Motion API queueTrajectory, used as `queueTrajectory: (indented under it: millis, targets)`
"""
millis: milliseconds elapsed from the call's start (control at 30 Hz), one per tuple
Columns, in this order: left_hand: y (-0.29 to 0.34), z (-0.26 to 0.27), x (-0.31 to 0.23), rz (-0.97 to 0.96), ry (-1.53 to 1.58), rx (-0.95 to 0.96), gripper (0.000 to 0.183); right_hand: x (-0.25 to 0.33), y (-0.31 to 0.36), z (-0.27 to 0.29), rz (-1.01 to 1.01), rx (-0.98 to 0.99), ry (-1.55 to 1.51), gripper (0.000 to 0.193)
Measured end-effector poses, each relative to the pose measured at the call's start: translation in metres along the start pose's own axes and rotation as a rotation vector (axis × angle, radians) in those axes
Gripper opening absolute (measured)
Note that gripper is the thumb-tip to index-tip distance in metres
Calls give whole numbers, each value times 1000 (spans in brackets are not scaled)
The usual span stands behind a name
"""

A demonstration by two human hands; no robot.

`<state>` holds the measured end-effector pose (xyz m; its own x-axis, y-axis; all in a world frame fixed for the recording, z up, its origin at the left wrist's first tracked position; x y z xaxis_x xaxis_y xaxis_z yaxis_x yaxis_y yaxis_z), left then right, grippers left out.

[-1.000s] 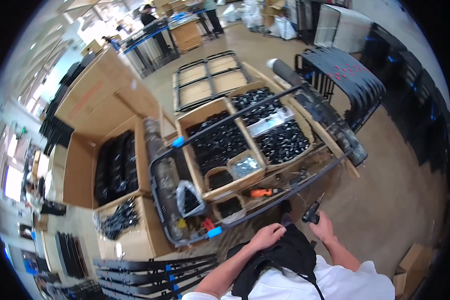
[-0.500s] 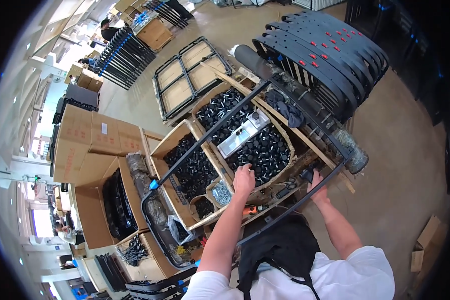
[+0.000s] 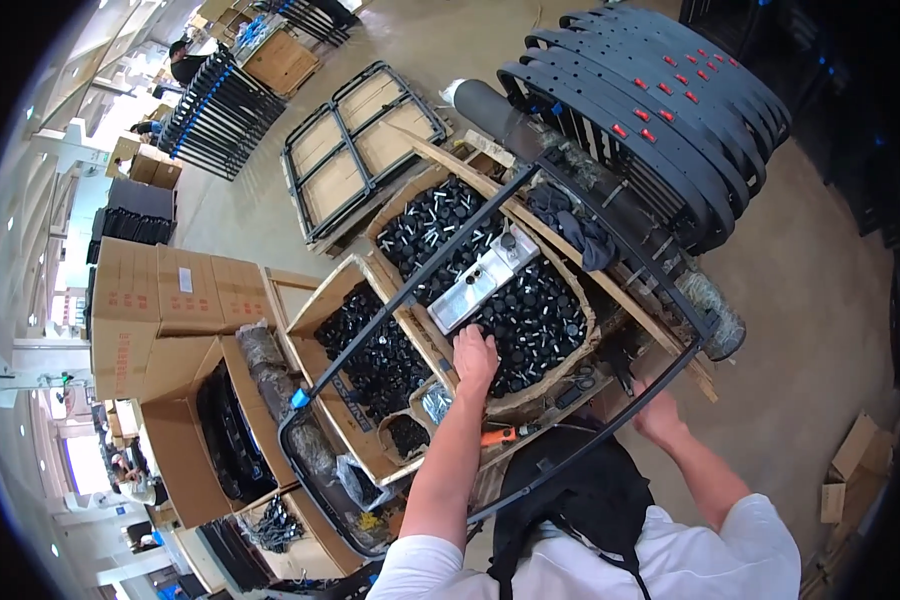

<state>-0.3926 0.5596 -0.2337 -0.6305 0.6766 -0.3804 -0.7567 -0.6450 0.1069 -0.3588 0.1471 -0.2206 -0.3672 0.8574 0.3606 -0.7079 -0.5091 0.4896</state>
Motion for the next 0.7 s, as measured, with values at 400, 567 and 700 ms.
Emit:
queueTrajectory:
  millis: [400, 567, 700]
  targets:
    - [80, 40, -9, 79, 806, 441, 41, 246, -116, 83, 695, -315, -252, 15]
    - [72, 72, -8, 157, 1054, 423, 40, 294, -220, -11, 671, -287, 85, 22]
    - [7, 100, -26, 99, 991, 258, 37, 285, -224, -20, 663, -182, 32, 20]
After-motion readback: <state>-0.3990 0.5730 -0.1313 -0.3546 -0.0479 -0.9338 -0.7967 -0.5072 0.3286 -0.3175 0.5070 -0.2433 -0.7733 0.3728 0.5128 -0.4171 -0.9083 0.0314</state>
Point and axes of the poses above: each hand's wrist, its own y-axis away from the middle knuckle, its own z-axis out of the back of the hand, x = y × z, the point moved 10 cm from there along -y, towards the middle knuckle, and after that the axes turned 4 degrees about -x, right-handed, at the moved point
